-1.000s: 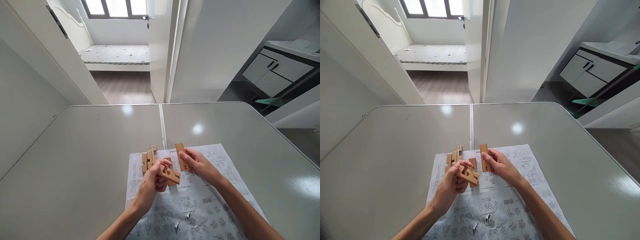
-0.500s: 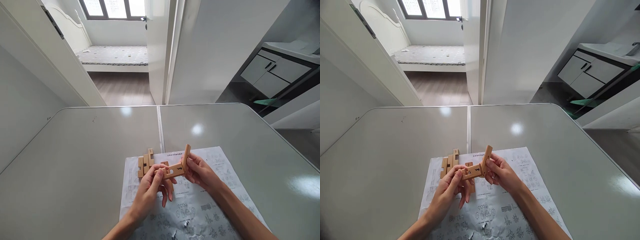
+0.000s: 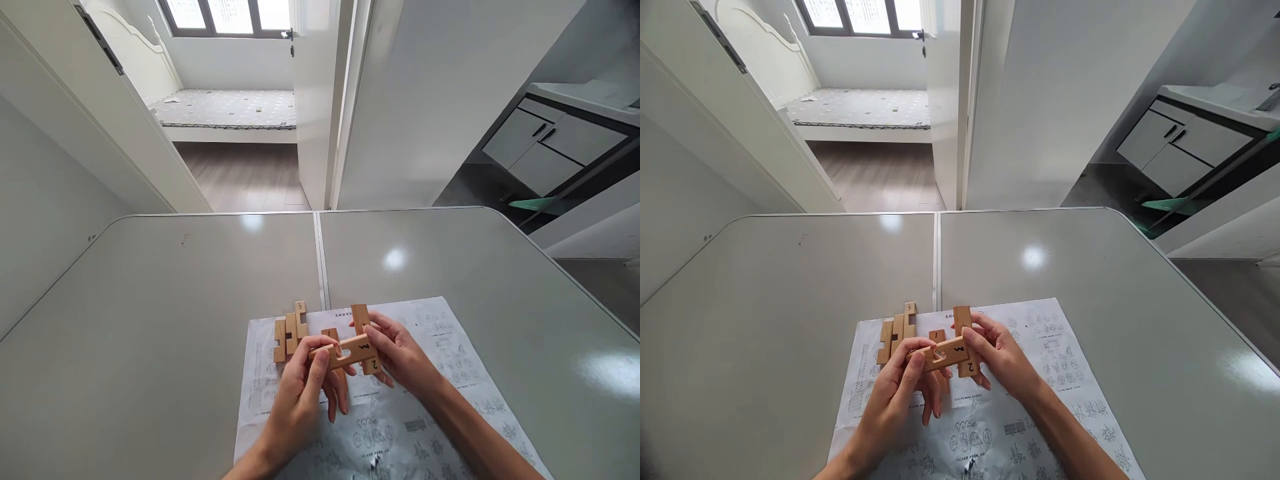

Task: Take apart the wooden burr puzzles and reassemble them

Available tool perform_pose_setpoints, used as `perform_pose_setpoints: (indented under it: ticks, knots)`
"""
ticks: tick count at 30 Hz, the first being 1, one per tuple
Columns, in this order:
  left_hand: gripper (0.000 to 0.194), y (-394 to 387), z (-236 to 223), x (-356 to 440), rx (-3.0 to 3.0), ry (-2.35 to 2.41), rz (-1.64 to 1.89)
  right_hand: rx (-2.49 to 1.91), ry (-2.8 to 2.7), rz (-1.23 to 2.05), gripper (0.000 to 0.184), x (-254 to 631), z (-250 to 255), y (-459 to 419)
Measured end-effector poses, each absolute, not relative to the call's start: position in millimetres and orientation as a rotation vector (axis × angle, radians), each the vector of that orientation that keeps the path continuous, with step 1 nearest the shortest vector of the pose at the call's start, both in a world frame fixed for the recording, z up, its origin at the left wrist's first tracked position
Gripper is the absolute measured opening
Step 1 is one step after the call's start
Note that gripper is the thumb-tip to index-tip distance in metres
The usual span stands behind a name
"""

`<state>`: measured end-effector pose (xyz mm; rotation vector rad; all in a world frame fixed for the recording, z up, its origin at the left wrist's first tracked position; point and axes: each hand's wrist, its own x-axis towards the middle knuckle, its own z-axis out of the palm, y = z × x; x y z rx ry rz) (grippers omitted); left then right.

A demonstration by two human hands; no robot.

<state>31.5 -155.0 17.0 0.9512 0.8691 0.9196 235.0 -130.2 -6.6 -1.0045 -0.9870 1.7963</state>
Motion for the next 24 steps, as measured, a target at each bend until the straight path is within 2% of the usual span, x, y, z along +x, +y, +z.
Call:
perform_pose_setpoints:
  ticks: [5,8,13,18,24]
  knots:
    - [0.042,-156.1,15.9,34.1,0.966,0.938,0.951,-0.948,-0.88,1.866,0.063,233.9,-3.4,-129.4]
    - [0.041,-155.5,15.6,34.5,0.96,0.949,0.963,-0.905,-0.87,1.918,0.068,236.4,-4.6,-130.1]
    - [0.041,-157.0,12.7,33.9,0.965,0.957,0.953,-0.891,-0.856,1.906,0.063,238.8,-4.2,-131.8]
    - [0.039,-159.5,11.2,33.7,1.001,0.954,0.95,-0.826,-0.961,1.926,0.048,235.1,-4.4,-131.5]
    - [0.04,-160.4,13.0,34.9,1.008,0.963,0.987,-0.717,-0.961,2.003,0.042,233.2,-5.3,-132.3]
